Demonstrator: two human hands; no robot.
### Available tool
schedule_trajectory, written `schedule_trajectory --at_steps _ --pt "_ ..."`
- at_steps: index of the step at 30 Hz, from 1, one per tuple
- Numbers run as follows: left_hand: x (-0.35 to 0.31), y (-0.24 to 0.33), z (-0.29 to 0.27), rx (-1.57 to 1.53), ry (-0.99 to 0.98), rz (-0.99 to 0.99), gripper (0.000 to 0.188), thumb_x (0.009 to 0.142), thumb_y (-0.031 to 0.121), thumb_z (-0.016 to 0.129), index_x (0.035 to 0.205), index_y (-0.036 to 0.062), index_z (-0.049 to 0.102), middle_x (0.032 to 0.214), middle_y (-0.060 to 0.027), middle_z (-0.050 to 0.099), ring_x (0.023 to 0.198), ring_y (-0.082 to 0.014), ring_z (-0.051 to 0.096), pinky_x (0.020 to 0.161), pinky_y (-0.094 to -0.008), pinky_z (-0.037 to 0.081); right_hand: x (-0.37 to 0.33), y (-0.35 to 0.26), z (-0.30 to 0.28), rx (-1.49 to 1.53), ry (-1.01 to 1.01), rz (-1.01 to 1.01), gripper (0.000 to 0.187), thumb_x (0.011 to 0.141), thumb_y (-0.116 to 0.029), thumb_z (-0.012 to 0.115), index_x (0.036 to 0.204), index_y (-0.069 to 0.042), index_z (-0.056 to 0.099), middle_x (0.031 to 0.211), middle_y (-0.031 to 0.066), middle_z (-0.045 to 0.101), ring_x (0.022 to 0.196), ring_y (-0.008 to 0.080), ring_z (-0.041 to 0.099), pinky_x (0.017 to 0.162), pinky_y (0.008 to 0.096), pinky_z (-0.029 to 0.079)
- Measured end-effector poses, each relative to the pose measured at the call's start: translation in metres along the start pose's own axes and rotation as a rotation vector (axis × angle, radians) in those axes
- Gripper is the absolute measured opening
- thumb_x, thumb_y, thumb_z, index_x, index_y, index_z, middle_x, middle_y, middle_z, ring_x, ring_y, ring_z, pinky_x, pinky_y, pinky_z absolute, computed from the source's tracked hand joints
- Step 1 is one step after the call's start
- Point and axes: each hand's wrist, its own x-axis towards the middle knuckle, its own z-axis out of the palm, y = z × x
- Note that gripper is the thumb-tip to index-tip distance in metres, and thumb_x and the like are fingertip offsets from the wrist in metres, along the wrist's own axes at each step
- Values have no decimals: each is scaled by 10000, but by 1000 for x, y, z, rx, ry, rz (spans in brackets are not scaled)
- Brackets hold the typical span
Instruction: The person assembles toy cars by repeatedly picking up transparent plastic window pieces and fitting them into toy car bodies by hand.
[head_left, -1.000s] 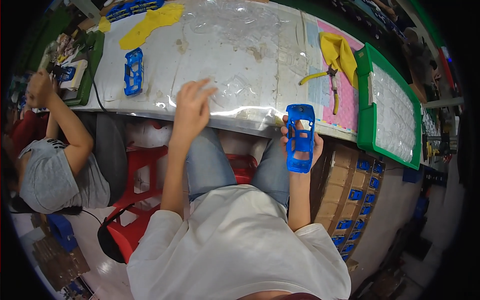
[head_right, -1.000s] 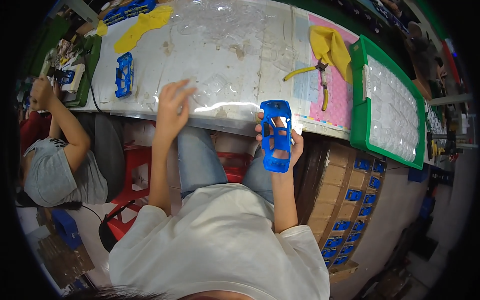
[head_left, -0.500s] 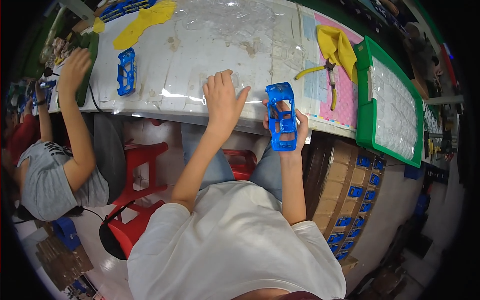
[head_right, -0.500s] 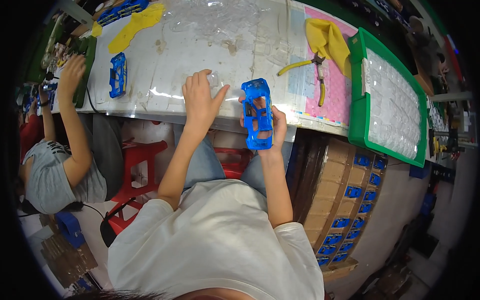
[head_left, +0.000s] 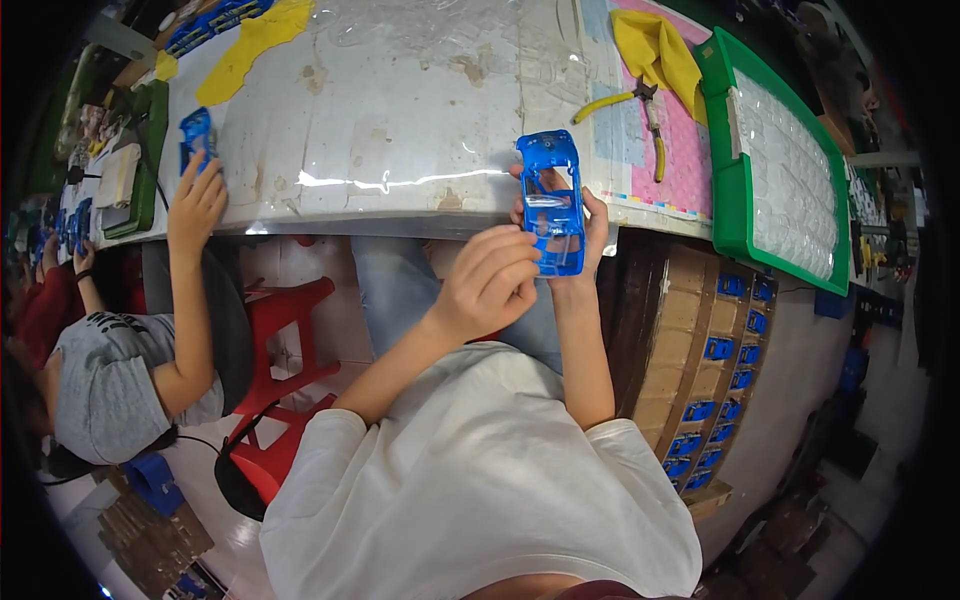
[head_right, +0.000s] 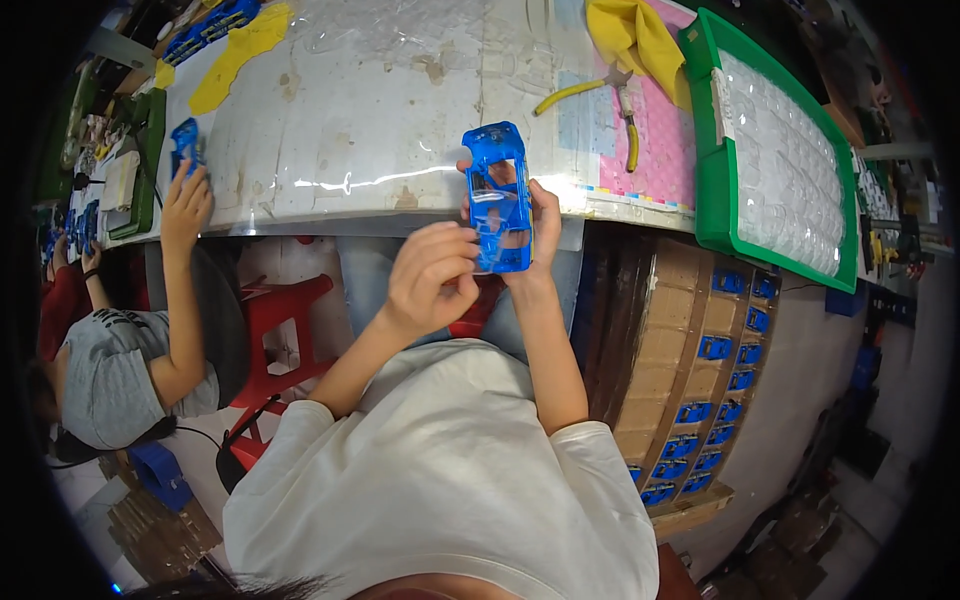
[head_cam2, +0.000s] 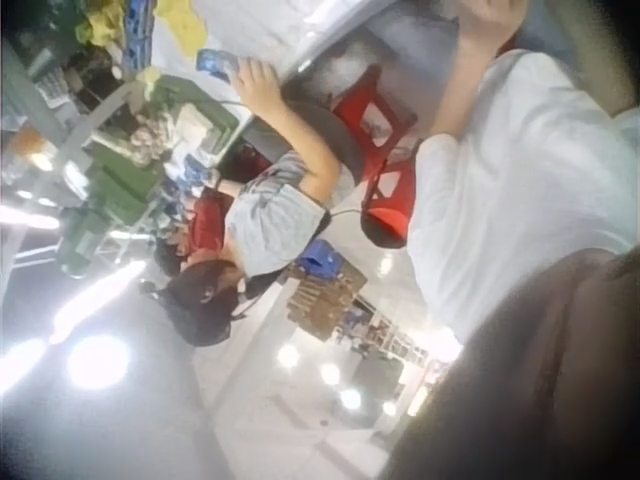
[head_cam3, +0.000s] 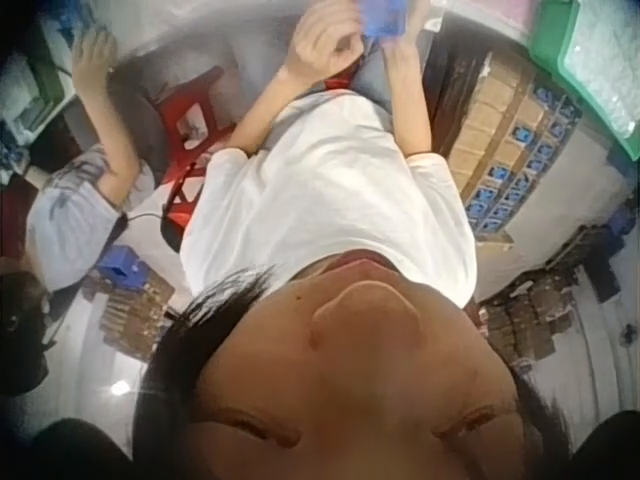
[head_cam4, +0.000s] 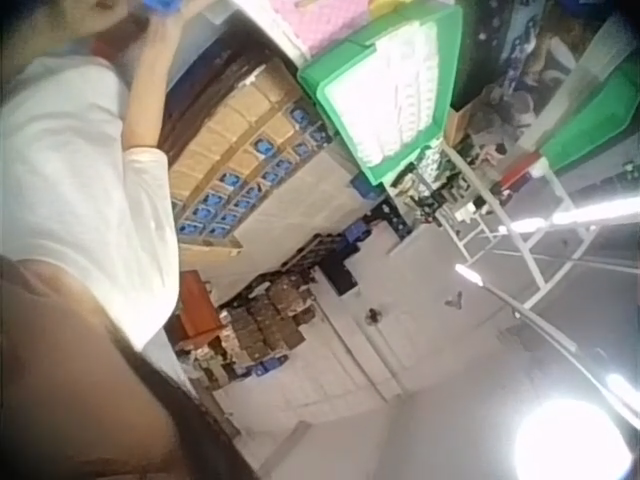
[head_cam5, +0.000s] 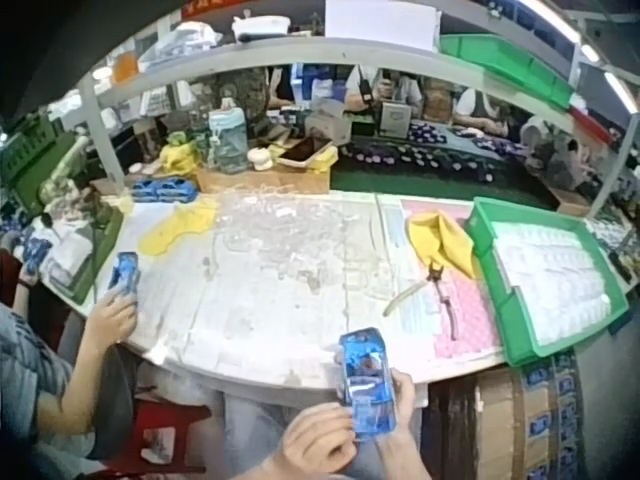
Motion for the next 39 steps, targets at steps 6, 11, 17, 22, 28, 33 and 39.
schedule_trajectory --at_steps 6,11,17,22,28,33,39 --pt "-6 11 -1 -70 -98 -57 208 625 -75 572 798 20 506 895 -111 582 879 -276 583 825 -418 475 -4 7 -8 83 -94 -82 548 832 -417 322 1151 1 474 1212 238 438 759 226 491 703 319 417" --pt "-3 13 -8 -89 -159 15 215 618 -82 576 800 14 510 889 -113 582 870 -281 584 811 -415 485 -6 6 -12 99 -174 -99 535 841 -408 326 1156 -13 502 1216 232 433 780 233 482 713 318 418" --pt "-4 14 -9 -78 -139 -30 211 605 -88 586 783 9 524 862 -113 582 854 -282 586 799 -424 489 -24 10 -3 106 -171 -75 540 845 -414 346 1173 -7 483 1209 232 422 805 256 500 699 325 452" --pt "-5 21 -11 81 -96 33 200 601 -69 622 776 14 569 832 -98 583 846 -264 590 761 -392 494 -33 8 11 53 -161 -86 548 849 -410 343 1220 -14 423 1230 236 408 830 259 513 726 340 456" --pt "-5 29 -15 251 -165 29 220 640 64 682 848 52 609 897 -65 608 873 -224 556 704 -342 435 -40 7 22 -63 -128 -113 572 848 -408 351 1275 -30 314 1229 239 406 859 259 516 740 352 457" --pt "2 31 -21 285 -365 -43 229 684 184 664 880 76 615 1038 -27 595 867 -207 496 744 -331 384 -44 6 19 24 -152 -91 555 852 -405 358 1256 -26 331 1228 255 398 887 263 522 758 348 464" --pt "6 35 -21 201 -426 -153 223 689 201 651 880 91 613 1108 -21 566 850 -209 475 747 -328 373 -46 6 19 -30 -154 -106 560 856 -397 355 1256 -6 328 1228 256 398 903 270 529 774 346 467"
